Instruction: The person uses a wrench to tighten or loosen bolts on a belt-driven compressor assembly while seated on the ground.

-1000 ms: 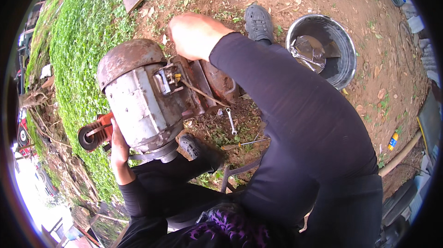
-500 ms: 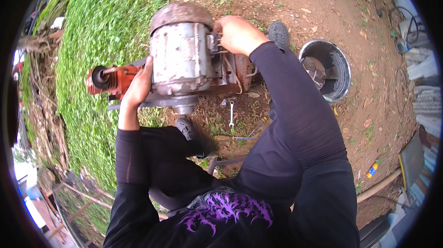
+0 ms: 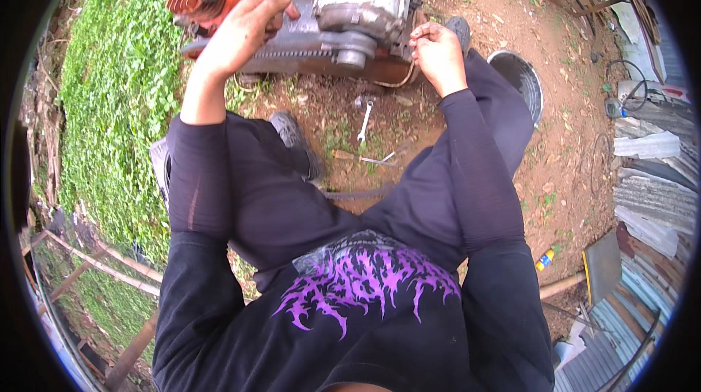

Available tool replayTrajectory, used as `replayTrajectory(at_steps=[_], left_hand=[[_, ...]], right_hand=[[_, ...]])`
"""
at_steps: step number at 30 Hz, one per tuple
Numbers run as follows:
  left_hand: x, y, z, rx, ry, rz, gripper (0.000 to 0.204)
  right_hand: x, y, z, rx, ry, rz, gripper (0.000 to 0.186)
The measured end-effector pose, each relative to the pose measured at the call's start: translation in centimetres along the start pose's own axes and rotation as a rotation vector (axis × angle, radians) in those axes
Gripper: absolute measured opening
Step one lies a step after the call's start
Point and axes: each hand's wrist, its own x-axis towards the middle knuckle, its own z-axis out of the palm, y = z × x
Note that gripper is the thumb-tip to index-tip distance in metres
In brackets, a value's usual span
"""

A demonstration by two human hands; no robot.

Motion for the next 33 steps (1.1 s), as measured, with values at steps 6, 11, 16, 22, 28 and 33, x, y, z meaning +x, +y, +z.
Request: replayTrajectory(at_steps=[6, 11, 16, 22, 28, 33], left_hand=[[-2.4, 1.9, -5.3, -0.404, 0.069, -0.633, 0.029], [-2.5, -0.6, -6.6, -0.487, 0.083, -0.479, 0.021], [-1.8, -1.2, -5.6, 0.215, 0.241, -0.125, 0.019], [2.1, -1.0, -4.4, -0.667, 0.033, -0.670, 0.025], [5.1, -1.1, -2.1, -0.367, -0.012, -0.687, 0.027], [5.4, -1.9, -0.7, -0.340, -0.067, -0.640, 0.021]], right_hand=[[-3.4, 5.5, 2.8, -0.294, -0.201, 0.410, 0.011], [-3.7, 12.8, 1.0, -0.464, -0.110, 0.565, 0.023], [-5.7, 19.8, -1.2, -0.609, -0.167, 0.773, 0.020], [-3.7, 23.5, -2.9, -0.670, -0.309, 0.558, 0.021], [1.6, 26.4, -3.0, -1.024, -0.395, -0.133, 0.023], [0.7, 27.8, -1.9, -1.048, -0.415, -0.090, 0.018]])
